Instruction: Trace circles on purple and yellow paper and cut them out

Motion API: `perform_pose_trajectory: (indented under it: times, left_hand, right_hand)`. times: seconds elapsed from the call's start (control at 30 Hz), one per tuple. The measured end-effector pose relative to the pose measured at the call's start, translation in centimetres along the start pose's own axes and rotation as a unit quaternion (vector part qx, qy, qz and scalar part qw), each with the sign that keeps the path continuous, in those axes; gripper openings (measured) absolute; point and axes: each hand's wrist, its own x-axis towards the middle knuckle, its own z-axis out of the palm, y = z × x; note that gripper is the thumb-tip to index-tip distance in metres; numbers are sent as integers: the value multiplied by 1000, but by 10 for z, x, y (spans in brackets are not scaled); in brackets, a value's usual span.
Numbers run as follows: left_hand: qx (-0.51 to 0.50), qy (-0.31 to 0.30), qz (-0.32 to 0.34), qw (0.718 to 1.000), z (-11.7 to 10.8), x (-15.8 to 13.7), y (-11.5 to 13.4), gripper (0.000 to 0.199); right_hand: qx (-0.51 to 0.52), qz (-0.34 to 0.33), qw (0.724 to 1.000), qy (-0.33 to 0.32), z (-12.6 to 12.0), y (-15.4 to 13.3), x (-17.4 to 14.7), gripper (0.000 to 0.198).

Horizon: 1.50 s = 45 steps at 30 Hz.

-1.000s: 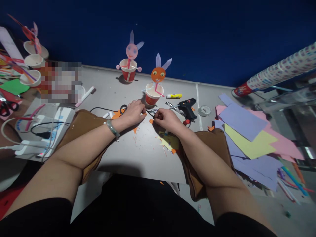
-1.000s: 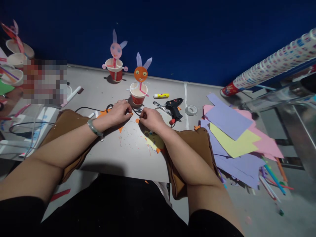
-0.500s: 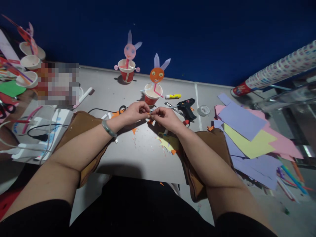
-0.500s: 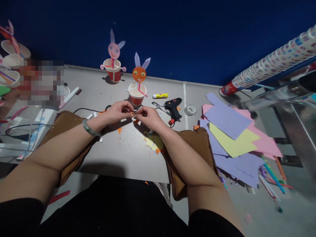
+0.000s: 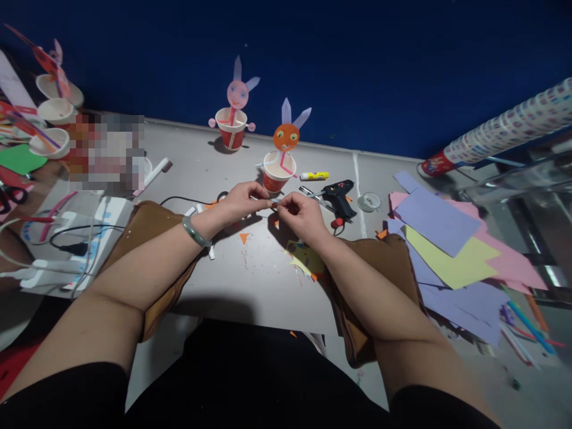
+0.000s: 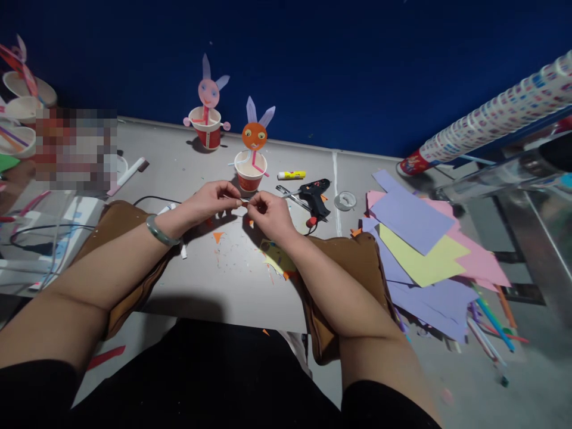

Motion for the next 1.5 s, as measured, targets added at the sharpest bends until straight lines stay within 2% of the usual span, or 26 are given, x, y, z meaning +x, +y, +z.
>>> perform_pose_trajectory:
  times: [0.03,0.1,0.2,0.27,0.33,0.4,0.47,0.53,0.6,0.67,0.77,0.83,0.93,1.07,1.17,1.23,1.33,1.43,1.5]
  left_hand:
    - [4,-1,-20,1000,0,-1,2,13]
    - [3,-23,-65,998,1,-3,7,29]
    - [18,-53,-130,990,1,-4,9,41]
    - [32,-63,-142,987,1,-4,9,37]
    - [30,-64,-130,989,1,-3,8,27]
    - [30,-58,-121,990,0,-4,8,21]
    - [50,-58,-119,990,-2,-5,9,16]
    - [90,-65,-95,989,-4,-6,10,11]
    - [151,-68,-44,985,-5,-6,8,9]
    - [223,-64,17,973,-6,-4,4,8]
    - [298,-74,81,948,-7,0,-3,8]
    - [333,-90,99,933,-8,2,-7,10]
    - [394,-103,120,906,-11,3,-10,11]
    - [448,-126,174,868,-14,3,-13,13]
    - [464,-141,184,855,-15,4,-17,12]
    - [466,-132,189,854,-16,6,-20,10]
    - [475,-117,191,851,-16,8,-22,14]
    - [489,-97,189,846,-14,7,-19,17]
    - [511,-63,196,835,-10,3,-14,20]
  right_hand:
    - [-53,-41,998,18,1,1,-2,10]
    - [-164,-118,979,35,3,3,-5,11]
    - [-312,-193,929,40,8,8,-10,17]
    - [-371,-226,899,45,11,9,-13,23]
    - [-390,-243,887,45,14,9,-14,26]
    - [-371,-233,898,35,15,7,-14,24]
    - [-309,-189,932,30,14,4,-13,15]
    - [-210,-111,971,26,12,2,-11,12]
    - [-103,-24,994,13,10,2,-6,14]
    - [-24,38,999,-15,10,4,-2,11]
    - [15,69,996,-49,12,7,0,9]
    - [-10,63,996,-60,13,7,-1,7]
    - [-130,15,991,-36,6,4,-2,9]
    - [-319,-47,943,86,-29,16,13,10]
    - [-380,-90,910,138,-63,45,41,7]
    - [-396,-109,902,136,-80,66,64,6]
    - [-386,-60,917,75,-91,87,98,11]
    - [-375,8,927,15,-89,87,120,20]
    - [-386,18,922,-3,-86,78,126,27]
